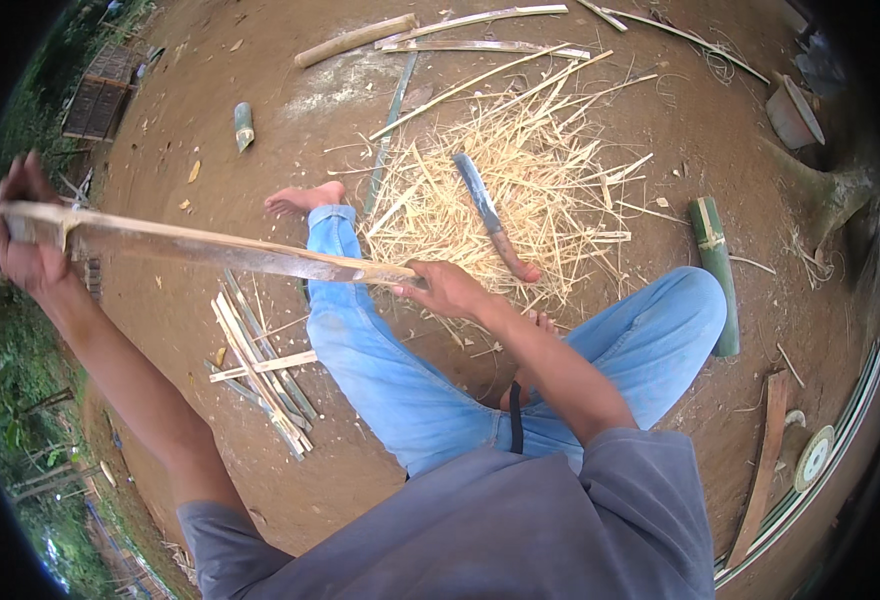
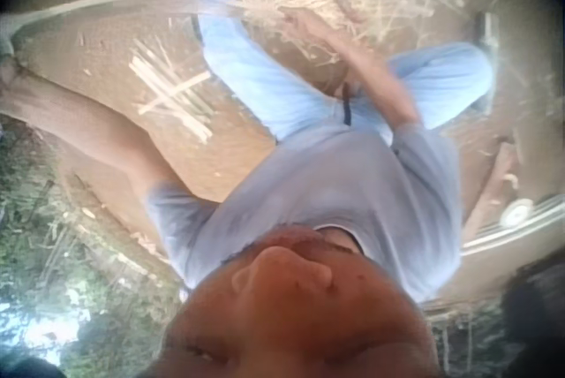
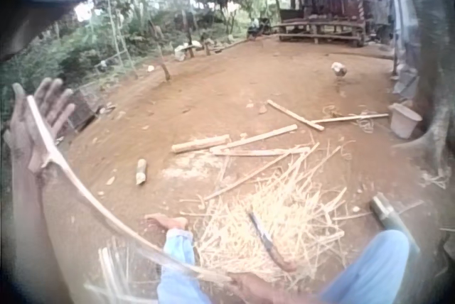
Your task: The person sits on the ground and uses a machete to shave thin strips off a piece of bamboo held in their left hand. They repeatedly scrape the blade along the bamboo to create fine shavings, which accumulate on the ground.
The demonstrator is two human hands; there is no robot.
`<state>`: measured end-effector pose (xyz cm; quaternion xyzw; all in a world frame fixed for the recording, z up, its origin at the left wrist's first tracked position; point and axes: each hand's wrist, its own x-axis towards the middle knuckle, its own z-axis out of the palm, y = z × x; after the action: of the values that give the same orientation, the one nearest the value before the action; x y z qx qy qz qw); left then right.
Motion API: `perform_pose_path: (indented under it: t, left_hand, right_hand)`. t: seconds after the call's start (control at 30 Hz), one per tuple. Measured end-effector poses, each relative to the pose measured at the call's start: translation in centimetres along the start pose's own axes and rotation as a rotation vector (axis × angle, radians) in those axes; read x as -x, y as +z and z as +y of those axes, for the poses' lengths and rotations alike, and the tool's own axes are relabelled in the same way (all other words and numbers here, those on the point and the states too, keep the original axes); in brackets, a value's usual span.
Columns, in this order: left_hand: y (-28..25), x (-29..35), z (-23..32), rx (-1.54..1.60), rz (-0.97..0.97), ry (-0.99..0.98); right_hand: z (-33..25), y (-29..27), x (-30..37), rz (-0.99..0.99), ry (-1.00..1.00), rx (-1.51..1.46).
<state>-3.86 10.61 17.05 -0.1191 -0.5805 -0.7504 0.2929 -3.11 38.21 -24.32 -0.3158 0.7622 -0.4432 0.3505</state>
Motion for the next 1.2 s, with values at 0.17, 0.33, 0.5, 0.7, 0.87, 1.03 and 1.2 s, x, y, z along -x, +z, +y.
perform_pose_path:
  t: [0.17, 0.33, 0.5, 0.7, 0.87, 1.03, 1.2]
  left_hand:
    - [-0.9, -2.9, -7.9, -0.73, 0.154, 0.099]
    - [1.4, 16.2, -16.1, -0.965, -0.386, -0.095]
    - [3.4, 31.0, -16.7, -0.862, -0.982, -0.314]
    - [4.1, 33.9, -18.7, -1.018, -0.968, 0.079]
    - [2.5, 26.3, -18.8, -1.15, -0.666, 0.353]
    - [2.2, 12.7, -14.1, -0.896, 0.054, 0.121]
    - [0.4, 4.4, -10.7, -0.988, 0.143, 0.07]
  right_hand:
    - [-0.8, 3.4, 6.0, 0.133, 0.061, -0.332]
    - [-0.3, 4.6, 8.4, 0.267, 0.23, -0.697]
    - [1.5, 4.6, 7.5, 0.326, 0.45, -1.035]
    - [-4.6, 2.0, 7.4, 0.268, 0.455, -1.359]
    - [-3.9, -1.9, 5.6, 0.061, 0.169, -1.266]
    - [1.8, -5.5, 1.7, 0.45, 0.29, -0.936]
    - [14.4, -4.4, -1.4, 0.714, 0.451, -0.308]
